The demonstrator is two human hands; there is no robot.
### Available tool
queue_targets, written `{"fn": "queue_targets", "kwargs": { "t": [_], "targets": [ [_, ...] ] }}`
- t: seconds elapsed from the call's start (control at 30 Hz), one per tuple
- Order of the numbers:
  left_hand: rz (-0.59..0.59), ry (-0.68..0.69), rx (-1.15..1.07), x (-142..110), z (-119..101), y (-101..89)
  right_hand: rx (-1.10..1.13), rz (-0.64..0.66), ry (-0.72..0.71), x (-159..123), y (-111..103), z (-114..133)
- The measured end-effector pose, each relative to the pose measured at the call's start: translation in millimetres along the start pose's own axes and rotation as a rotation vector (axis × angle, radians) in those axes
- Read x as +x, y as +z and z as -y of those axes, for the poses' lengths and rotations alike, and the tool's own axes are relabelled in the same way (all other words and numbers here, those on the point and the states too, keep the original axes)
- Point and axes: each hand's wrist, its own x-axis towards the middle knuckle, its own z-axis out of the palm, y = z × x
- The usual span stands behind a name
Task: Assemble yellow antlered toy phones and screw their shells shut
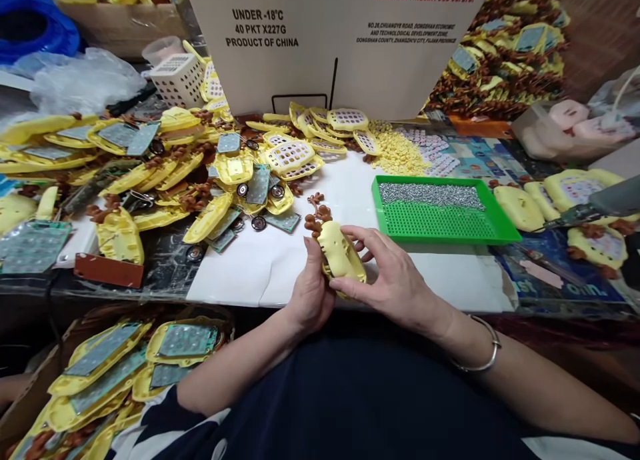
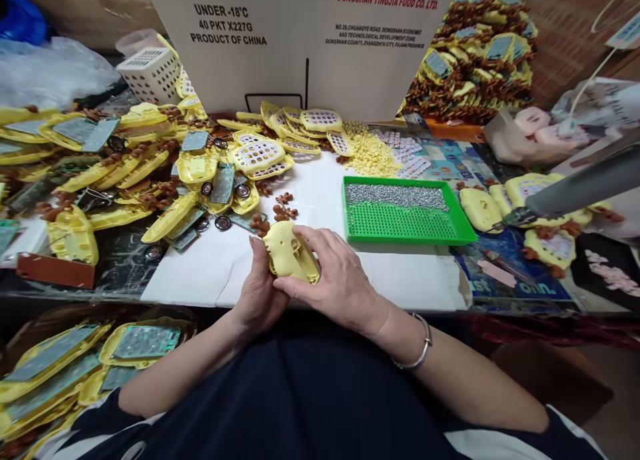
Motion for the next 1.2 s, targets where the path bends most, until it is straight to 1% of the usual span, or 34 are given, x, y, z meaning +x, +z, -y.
{"fn": "queue_targets", "kwargs": {
  "t": [0.1,0.23,0.3,0.4,0.53,0.63,0.83,1.0,1.13,1.2],
  "targets": [
    [0.038,0.001,0.037,0,2,-4.9,-0.033,-0.009,-0.043,-1,1,-1],
    [0.093,0.067,0.136,0,7,-17.3,-0.033,0.008,-0.086,-4,1,-3],
    [0.131,0.076,0.174,-1,9,-22.1,-0.028,0.013,-0.097,-5,1,-3],
    [0.164,0.075,0.169,-1,9,-23.0,-0.022,0.008,-0.122,-7,1,-4],
    [0.141,0.047,0.085,-3,6,-15.2,-0.047,-0.022,-0.152,-8,1,-3],
    [0.111,0.022,0.036,-4,4,-10.3,-0.078,-0.029,-0.145,-9,0,-1],
    [0.076,0.004,-0.028,-4,5,-9.5,-0.135,-0.004,-0.105,-10,-4,3],
    [0.072,-0.026,-0.024,-4,5,-8.7,-0.173,0.017,-0.078,-10,-7,7],
    [0.087,-0.010,0.025,-3,7,-10.7,-0.139,0.033,-0.046,-10,-9,6],
    [0.094,0.010,0.045,-2,9,-12.7,-0.109,0.020,-0.043,-10,-7,5]
  ]
}}
